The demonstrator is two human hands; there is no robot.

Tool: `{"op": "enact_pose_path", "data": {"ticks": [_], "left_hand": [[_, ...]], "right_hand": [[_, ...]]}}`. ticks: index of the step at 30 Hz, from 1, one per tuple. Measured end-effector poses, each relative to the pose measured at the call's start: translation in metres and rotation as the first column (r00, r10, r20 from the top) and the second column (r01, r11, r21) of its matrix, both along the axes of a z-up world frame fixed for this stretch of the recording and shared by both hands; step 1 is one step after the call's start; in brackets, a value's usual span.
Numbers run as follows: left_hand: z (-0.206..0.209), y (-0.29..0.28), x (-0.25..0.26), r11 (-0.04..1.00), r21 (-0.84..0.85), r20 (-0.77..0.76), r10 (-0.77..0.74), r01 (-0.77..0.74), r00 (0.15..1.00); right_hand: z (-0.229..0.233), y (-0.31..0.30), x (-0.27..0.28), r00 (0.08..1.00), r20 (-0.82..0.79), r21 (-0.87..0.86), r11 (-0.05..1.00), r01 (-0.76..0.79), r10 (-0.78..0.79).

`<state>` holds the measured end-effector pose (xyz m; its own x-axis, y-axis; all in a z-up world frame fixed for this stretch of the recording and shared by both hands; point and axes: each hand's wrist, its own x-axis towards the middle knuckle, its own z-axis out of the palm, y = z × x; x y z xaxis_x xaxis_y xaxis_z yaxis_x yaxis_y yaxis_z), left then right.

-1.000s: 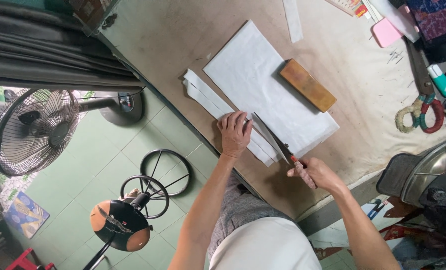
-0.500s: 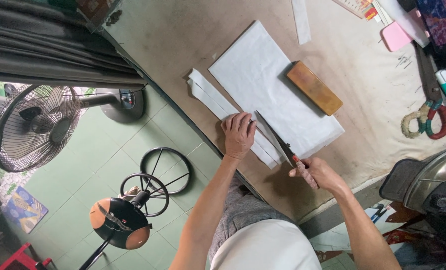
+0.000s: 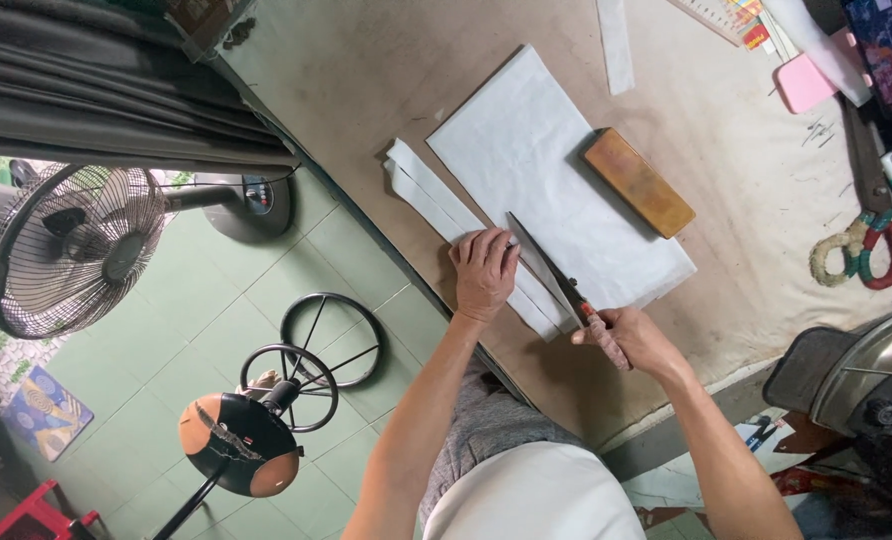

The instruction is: The person uses shears to cut a large piece of white fabric into long, narrow strips on a work table. The person holds the fabric steady with one hand while cutting with the other, creating several parallel strips.

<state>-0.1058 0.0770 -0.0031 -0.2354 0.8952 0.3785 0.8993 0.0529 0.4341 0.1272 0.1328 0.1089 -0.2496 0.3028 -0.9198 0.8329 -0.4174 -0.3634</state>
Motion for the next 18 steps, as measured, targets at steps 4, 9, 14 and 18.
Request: {"op": "enact_pose_path", "data": {"ticks": [4, 9, 14, 18], "left_hand": [[0.005, 0.002, 0.000, 1.000, 0.012, -0.001, 0.005, -0.005, 1.000], [0.008, 0.002, 0.000, 1.000, 0.022, 0.012, -0.006, 0.006, 1.000], [0.010, 0.004, -0.001, 0.999, 0.053, 0.010, 0.007, -0.008, 1.000], [0.008, 0.005, -0.001, 0.998, 0.060, 0.025, 0.006, -0.007, 1.000]], "right_hand": [[-0.010, -0.002, 0.004, 0.999, -0.038, -0.035, 0.999, 0.030, -0.032], [0.008, 0.010, -0.013, 0.998, -0.058, -0.028, 0.999, 0.015, -0.017], [0.015, 0.016, -0.028, 0.997, -0.075, -0.014, 1.000, 0.014, -0.015], [0.002, 0.012, -0.024, 0.995, -0.099, -0.017, 1.000, 0.019, -0.021]]}}
